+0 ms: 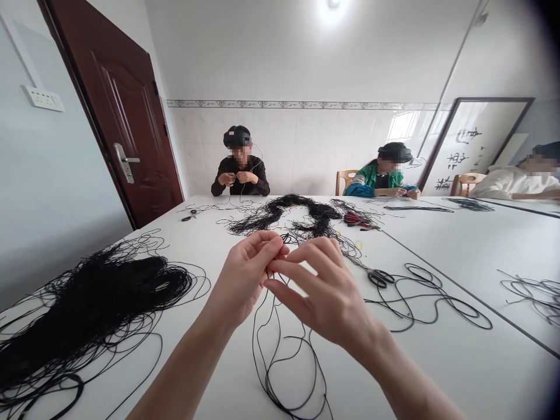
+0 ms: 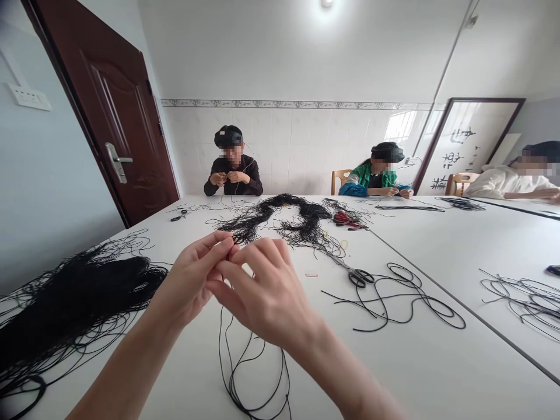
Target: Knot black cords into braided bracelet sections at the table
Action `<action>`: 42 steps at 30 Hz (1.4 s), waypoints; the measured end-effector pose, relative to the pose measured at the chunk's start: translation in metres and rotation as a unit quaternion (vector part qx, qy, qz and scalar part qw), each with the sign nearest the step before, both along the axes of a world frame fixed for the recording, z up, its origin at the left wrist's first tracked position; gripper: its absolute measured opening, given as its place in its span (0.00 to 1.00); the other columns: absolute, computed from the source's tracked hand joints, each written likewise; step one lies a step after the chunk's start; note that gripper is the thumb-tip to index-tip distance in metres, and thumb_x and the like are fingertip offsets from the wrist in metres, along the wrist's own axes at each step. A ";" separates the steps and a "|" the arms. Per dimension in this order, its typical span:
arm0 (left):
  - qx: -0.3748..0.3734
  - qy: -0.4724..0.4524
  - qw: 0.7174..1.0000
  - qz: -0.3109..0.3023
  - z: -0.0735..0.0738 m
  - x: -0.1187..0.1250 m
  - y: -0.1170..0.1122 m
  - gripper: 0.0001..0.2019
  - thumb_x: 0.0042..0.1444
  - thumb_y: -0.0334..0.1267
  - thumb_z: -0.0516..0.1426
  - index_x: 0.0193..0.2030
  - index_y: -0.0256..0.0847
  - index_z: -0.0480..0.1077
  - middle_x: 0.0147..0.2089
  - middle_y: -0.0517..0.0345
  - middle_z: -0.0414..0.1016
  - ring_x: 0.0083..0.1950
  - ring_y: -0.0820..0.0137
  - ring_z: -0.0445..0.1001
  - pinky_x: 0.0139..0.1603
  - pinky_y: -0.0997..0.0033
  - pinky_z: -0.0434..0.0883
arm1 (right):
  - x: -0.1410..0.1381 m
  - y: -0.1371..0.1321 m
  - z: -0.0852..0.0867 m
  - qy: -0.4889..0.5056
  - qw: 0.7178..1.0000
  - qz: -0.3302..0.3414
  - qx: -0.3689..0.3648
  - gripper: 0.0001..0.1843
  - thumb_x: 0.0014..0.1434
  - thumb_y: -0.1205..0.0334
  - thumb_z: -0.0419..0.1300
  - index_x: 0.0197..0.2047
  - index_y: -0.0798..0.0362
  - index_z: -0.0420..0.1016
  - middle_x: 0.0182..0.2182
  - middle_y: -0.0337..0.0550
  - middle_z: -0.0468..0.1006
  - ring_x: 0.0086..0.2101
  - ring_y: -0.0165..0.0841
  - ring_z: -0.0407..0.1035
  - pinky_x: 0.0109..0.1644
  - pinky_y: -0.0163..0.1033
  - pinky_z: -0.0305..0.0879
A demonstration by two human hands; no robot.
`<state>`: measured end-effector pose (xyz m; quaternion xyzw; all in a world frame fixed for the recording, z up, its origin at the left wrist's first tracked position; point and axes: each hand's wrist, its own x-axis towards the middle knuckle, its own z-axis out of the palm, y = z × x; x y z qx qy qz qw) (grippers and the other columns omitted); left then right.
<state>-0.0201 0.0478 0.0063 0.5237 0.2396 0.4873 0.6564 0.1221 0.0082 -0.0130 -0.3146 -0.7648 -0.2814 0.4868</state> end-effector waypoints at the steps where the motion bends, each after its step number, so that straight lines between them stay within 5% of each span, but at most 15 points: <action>1: -0.001 -0.001 1.000 -0.003 0.000 -0.001 0.000 0.08 0.58 0.39 0.64 0.32 0.38 0.72 0.29 0.63 0.72 0.28 0.80 0.66 0.30 0.81 0.64 | 0.003 0.001 0.002 0.041 0.998 0.033 -0.016 0.03 0.62 0.70 0.60 0.39 0.53 0.71 0.32 0.43 0.76 0.34 0.32 0.65 0.38 0.41 0.65; 5: 0.005 -0.003 1.000 -0.017 0.000 -0.003 0.000 0.08 0.58 0.38 0.64 0.32 0.38 0.73 0.29 0.62 0.70 0.27 0.81 0.59 0.27 0.82 0.61 | 0.017 0.004 0.010 0.234 0.953 0.056 -0.184 0.07 0.64 0.59 0.59 0.42 0.52 0.72 0.35 0.42 0.78 0.37 0.32 0.72 0.43 0.41 0.69; 9: 0.026 0.031 0.999 -0.027 0.000 -0.003 -0.001 0.08 0.59 0.40 0.63 0.32 0.38 0.74 0.26 0.64 0.66 0.26 0.80 0.54 0.27 0.80 0.57 | 0.025 0.003 0.015 0.247 0.901 0.079 -0.347 0.10 0.62 0.53 0.61 0.35 0.50 0.76 0.30 0.38 0.78 0.34 0.31 0.72 0.41 0.41 0.67; 16: 0.076 0.142 0.987 0.001 0.001 0.002 -0.005 0.08 0.60 0.40 0.60 0.31 0.40 0.72 0.24 0.66 0.65 0.24 0.80 0.55 0.26 0.76 0.55 | 0.026 -0.005 0.018 0.263 0.924 0.048 -0.273 0.08 0.63 0.60 0.58 0.32 0.50 0.72 0.26 0.35 0.72 0.30 0.27 0.65 0.28 0.34 0.58; 30: 0.099 0.199 0.975 0.002 -0.002 0.006 -0.008 0.05 0.56 0.40 0.62 0.31 0.43 0.73 0.24 0.66 0.69 0.24 0.79 0.59 0.24 0.77 0.56 | 0.027 -0.005 0.020 0.263 0.942 0.033 -0.206 0.08 0.61 0.67 0.57 0.29 0.52 0.68 0.25 0.32 0.70 0.31 0.25 0.65 0.35 0.34 0.62; 42: 0.108 0.233 0.965 -0.055 -0.008 0.013 -0.010 0.04 0.57 0.36 0.59 0.31 0.42 0.71 0.24 0.67 0.70 0.24 0.78 0.57 0.26 0.75 0.57 | 0.033 -0.001 0.021 0.253 0.960 0.011 -0.121 0.08 0.61 0.69 0.57 0.29 0.52 0.67 0.25 0.33 0.69 0.31 0.26 0.65 0.37 0.33 0.64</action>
